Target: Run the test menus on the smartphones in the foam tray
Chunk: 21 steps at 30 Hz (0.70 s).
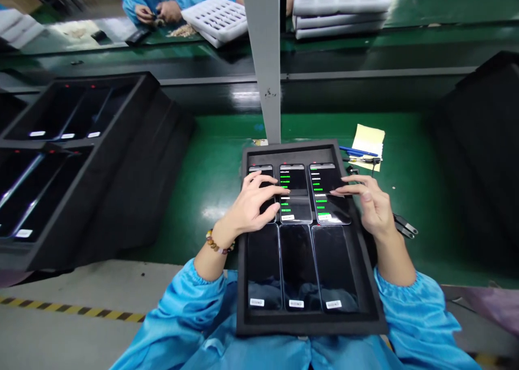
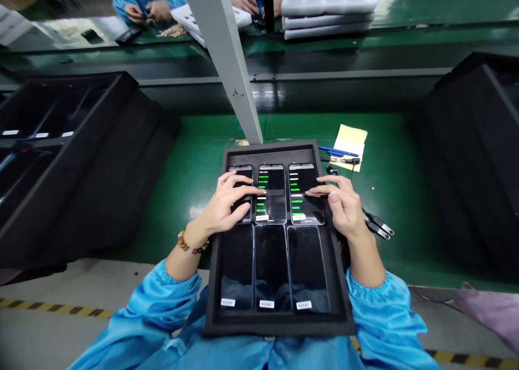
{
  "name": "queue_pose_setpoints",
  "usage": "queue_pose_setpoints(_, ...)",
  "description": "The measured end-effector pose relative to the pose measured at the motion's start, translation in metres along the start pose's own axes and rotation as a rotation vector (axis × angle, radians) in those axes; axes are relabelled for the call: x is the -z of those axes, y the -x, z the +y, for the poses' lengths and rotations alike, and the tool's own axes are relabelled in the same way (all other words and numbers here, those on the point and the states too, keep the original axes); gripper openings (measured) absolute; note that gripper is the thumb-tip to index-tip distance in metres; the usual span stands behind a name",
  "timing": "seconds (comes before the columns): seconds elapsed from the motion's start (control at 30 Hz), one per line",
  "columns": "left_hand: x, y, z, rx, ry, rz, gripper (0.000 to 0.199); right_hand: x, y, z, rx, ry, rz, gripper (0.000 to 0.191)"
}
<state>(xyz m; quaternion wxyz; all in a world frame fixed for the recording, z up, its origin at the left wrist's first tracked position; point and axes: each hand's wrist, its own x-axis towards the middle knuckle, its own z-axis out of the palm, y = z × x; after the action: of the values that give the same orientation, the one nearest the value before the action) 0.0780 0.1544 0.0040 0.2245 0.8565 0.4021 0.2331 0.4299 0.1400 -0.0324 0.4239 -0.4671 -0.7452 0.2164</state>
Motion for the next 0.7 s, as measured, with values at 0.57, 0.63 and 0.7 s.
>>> queue_pose_setpoints(0.57,0.010,0.020,-0.020,0.227,-0.053,0.387,0.028,-0.001,0.000,0.000,0.000,-0.018,0.010,0.053)
queue_pose_setpoints(0.63,0.010,0.020,-0.021,0.222,-0.054,0.375,0.027,-0.001,-0.004,-0.009,0.001,0.033,-0.055,0.051)
queue_pose_setpoints(0.7,0.010,0.020,-0.022,0.217,-0.052,0.369,0.027,-0.002,-0.010,-0.021,0.026,0.086,-0.161,0.046)
